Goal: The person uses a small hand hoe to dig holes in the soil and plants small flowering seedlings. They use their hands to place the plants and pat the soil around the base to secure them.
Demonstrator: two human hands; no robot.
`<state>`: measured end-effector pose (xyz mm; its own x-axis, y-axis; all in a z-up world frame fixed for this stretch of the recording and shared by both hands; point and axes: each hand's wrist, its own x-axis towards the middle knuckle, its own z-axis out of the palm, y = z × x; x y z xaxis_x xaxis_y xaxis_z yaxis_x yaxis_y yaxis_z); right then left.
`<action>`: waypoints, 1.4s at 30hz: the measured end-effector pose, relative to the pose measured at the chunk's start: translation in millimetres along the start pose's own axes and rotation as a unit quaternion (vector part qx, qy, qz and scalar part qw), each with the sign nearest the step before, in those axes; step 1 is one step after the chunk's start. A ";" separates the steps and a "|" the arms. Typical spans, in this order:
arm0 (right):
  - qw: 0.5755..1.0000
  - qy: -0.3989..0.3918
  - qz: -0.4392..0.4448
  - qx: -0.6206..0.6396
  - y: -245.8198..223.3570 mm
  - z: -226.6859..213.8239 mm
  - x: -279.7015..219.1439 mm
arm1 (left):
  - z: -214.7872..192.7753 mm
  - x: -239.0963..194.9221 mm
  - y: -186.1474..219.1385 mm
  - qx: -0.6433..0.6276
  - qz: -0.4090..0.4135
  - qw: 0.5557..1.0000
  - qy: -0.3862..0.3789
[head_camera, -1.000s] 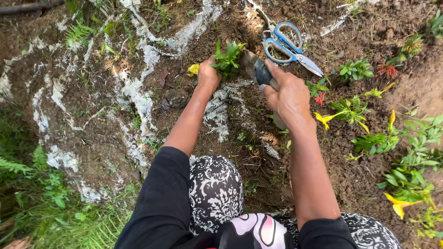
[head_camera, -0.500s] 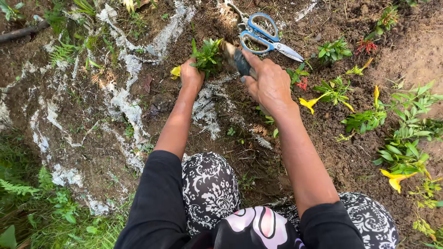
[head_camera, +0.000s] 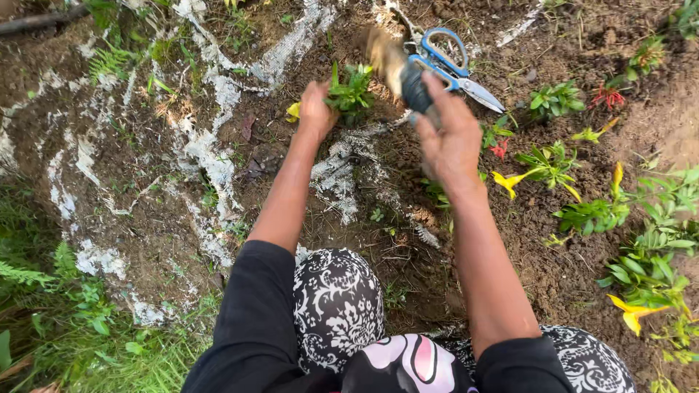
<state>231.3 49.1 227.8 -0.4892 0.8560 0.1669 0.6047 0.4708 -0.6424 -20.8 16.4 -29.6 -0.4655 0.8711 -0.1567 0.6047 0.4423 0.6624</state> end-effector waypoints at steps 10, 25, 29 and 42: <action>0.991 -0.040 0.069 -0.111 7.6 23.3 23.4 | -33.6 68.6 39.1 0.094 0.151 0.983 0.041; 0.985 0.011 0.172 0.001 14.6 43.7 22.7 | -54.1 29.3 36.1 -0.069 -0.105 0.961 -0.247; 0.965 0.093 -0.051 -0.240 16.3 58.5 27.4 | -77.9 12.9 28.4 0.143 0.169 0.969 -0.110; 0.815 -0.196 0.380 0.393 131.6 180.8 75.3 | -55.3 28.6 13.3 0.224 0.125 0.950 -0.175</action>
<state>160.4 136.9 20.6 -0.4173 0.6313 -0.6537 0.3132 -0.5754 -0.7555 -61.8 35.4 15.3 -0.0740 0.9439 -0.3219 0.9194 0.1896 0.3445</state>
